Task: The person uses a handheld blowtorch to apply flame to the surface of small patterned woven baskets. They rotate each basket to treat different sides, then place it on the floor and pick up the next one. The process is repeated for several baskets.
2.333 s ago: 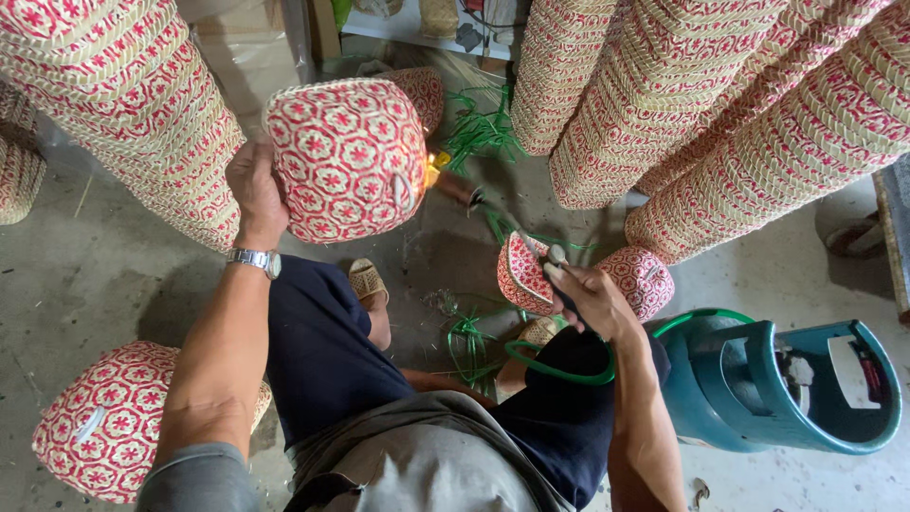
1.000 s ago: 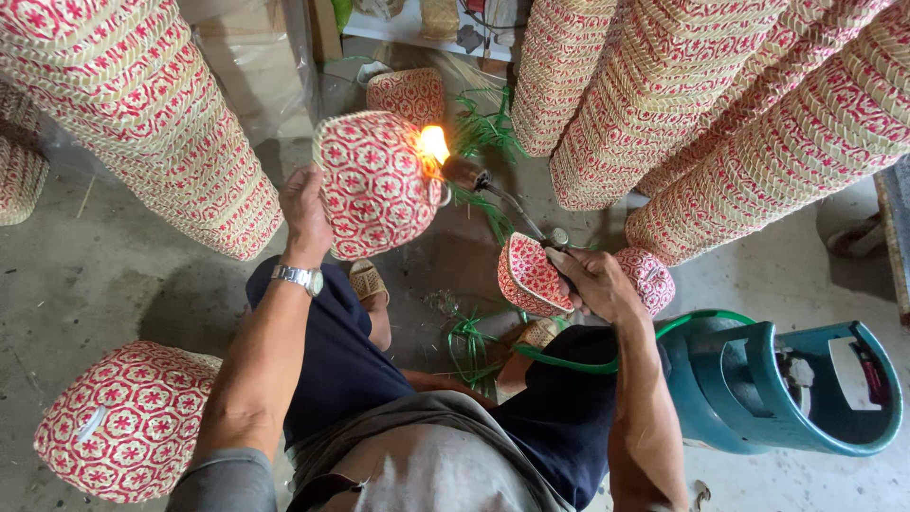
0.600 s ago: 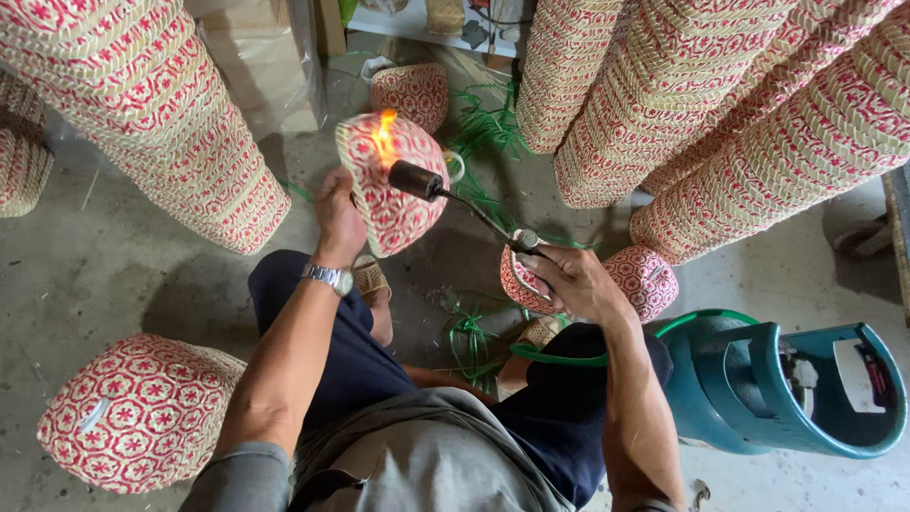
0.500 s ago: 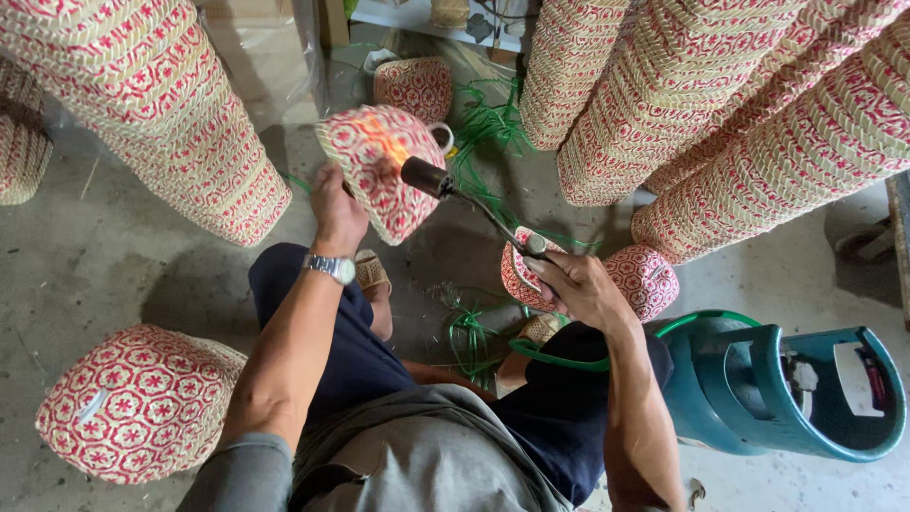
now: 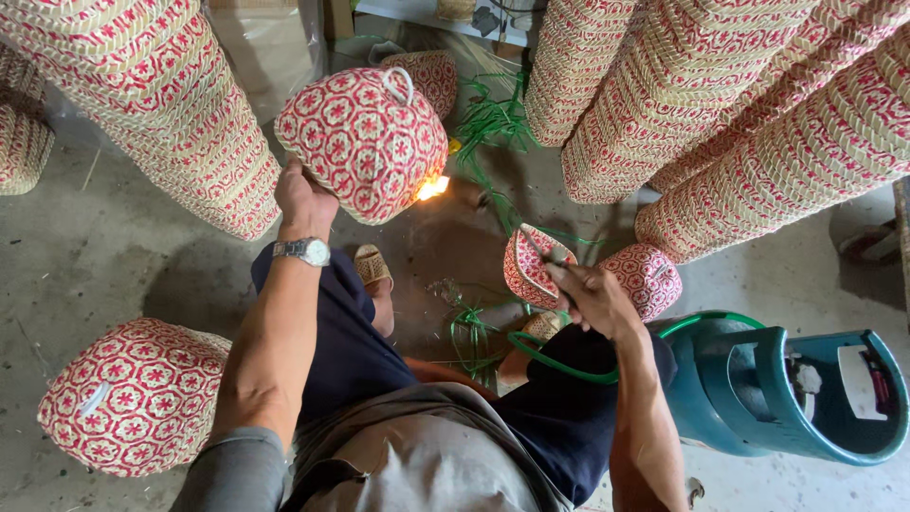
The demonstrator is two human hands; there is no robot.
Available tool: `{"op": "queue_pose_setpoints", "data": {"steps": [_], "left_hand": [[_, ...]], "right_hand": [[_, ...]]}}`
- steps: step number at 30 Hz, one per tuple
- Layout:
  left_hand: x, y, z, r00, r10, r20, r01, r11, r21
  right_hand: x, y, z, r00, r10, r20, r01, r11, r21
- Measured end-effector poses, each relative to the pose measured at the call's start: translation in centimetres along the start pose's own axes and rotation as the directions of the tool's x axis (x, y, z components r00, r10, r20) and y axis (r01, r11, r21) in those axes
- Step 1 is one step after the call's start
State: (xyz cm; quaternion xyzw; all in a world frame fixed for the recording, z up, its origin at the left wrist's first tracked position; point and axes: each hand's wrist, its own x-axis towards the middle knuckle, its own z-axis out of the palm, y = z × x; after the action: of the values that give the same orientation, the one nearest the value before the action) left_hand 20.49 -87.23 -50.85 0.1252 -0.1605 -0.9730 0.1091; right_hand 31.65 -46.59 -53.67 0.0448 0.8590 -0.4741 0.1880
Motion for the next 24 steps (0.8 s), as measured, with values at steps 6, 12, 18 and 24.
{"op": "queue_pose_setpoints", "data": {"steps": [6,12,18,24], "left_hand": [[-0.2,1.5,0.1,0.994,0.037,0.103,-0.049,0.992,0.119],[-0.4,3.8,0.4,0.965,0.05,0.258,-0.127,0.949,0.29],[0.1,5.4,0.6,0.899,-0.116,0.422,-0.094,0.891,0.445],[-0.8,6.0,1.4,0.882,-0.128,0.454,-0.056,0.928,0.369]], "right_hand": [[-0.1,0.6,-1.3,0.992,-0.107,0.063,0.098,0.985,0.139],[-0.5,0.0,-2.8,0.997,-0.076,-0.028,0.08,0.984,0.16],[-0.5,-1.8,-5.8,0.994,-0.11,-0.022,0.112,0.978,0.176],[-0.5,0.0,-6.1,0.996,-0.09,-0.007,0.09,0.988,0.128]]}}
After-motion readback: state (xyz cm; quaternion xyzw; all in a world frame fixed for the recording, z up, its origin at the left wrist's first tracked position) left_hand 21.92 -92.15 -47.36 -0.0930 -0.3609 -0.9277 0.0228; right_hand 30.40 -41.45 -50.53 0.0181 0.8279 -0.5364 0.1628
